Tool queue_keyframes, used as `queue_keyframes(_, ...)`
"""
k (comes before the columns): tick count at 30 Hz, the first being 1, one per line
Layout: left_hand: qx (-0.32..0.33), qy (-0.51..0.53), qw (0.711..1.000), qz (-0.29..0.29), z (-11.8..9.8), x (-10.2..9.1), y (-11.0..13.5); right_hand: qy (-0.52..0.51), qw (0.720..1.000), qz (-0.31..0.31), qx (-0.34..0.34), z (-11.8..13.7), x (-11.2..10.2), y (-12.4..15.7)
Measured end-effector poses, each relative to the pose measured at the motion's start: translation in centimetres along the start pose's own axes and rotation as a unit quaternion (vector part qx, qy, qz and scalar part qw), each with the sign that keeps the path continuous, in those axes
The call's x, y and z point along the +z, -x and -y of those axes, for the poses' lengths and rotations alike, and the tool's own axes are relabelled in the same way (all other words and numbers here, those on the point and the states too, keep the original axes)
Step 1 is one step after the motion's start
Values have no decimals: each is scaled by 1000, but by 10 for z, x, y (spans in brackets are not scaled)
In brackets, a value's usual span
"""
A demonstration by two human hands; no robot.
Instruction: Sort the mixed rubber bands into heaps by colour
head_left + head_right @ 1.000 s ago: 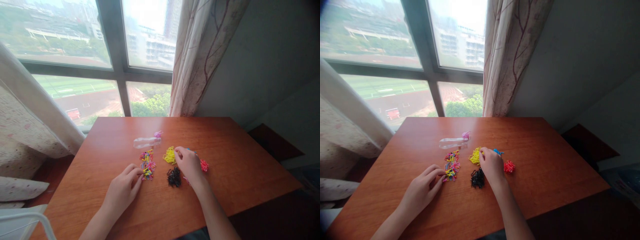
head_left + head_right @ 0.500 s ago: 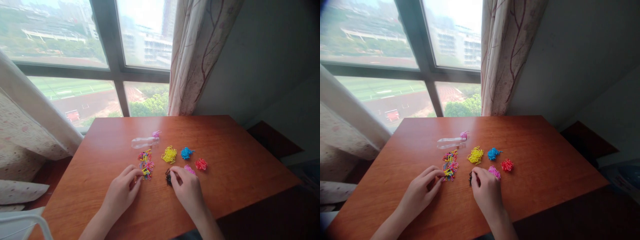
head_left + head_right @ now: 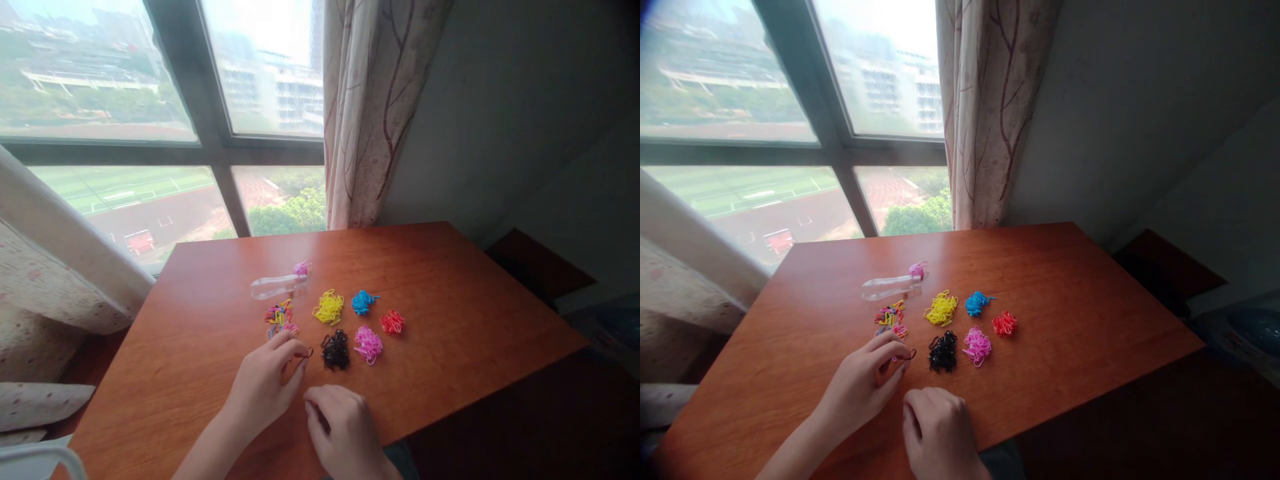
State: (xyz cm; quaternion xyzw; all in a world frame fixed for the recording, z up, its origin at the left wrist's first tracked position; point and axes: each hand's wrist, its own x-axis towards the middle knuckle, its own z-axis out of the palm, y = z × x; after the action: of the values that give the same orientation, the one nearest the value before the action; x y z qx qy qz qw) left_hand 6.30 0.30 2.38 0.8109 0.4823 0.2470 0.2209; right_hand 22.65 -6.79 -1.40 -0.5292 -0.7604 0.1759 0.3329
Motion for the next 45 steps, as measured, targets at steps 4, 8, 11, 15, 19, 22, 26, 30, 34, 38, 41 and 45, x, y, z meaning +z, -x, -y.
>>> queue_keyframes(4, 6, -43, 998, 43, -11, 6, -16, -1, 1000, 0, 0, 0, 1, 2)
queue_keyframes(8, 12, -81, 994, 70, -15, 10, -28, 0, 1000, -2, -1, 0, 1, 1)
queue_keyframes(11, 30, -90, 992, 84, -19, 11, -31, 5, 1000, -12, -2, -1, 2, 0)
queue_keyframes(15, 48, -90, 990, 101, -25, 14, -33, 21, 1000, -21, -1, -3, 5, 2)
queue_keyframes(19, 44, -96, 988, 109, -26, 16, -34, 26, 999, -20, 4, -3, 7, 4)
queue_keyframes(22, 35, -97, 989, 104, -23, 15, -32, 16, 1000, -18, 3, -3, 6, 4)
queue_keyframes(26, 14, -85, 992, 89, -16, 8, -26, -4, 1000, -3, -5, -2, 3, 3)
queue_keyframes(30, 2, -58, 997, 52, 0, -5, -14, 6, 1000, 14, 0, -1, 2, 2)
queue_keyframes(34, -30, -36, 999, 3, 25, -17, 7, 16, 1000, 18, 7, 1, 2, 0)
queue_keyframes(38, -52, -11, 998, -28, 43, -21, 29, 20, 1000, 12, 14, 2, 3, -4)
queue_keyframes(41, -64, 11, 996, -54, 46, -19, 39, 33, 999, 13, 23, 5, 8, -9)
queue_keyframes(45, -73, 22, 995, -69, 44, -16, 40, 72, 996, 9, 44, 11, 20, -21)
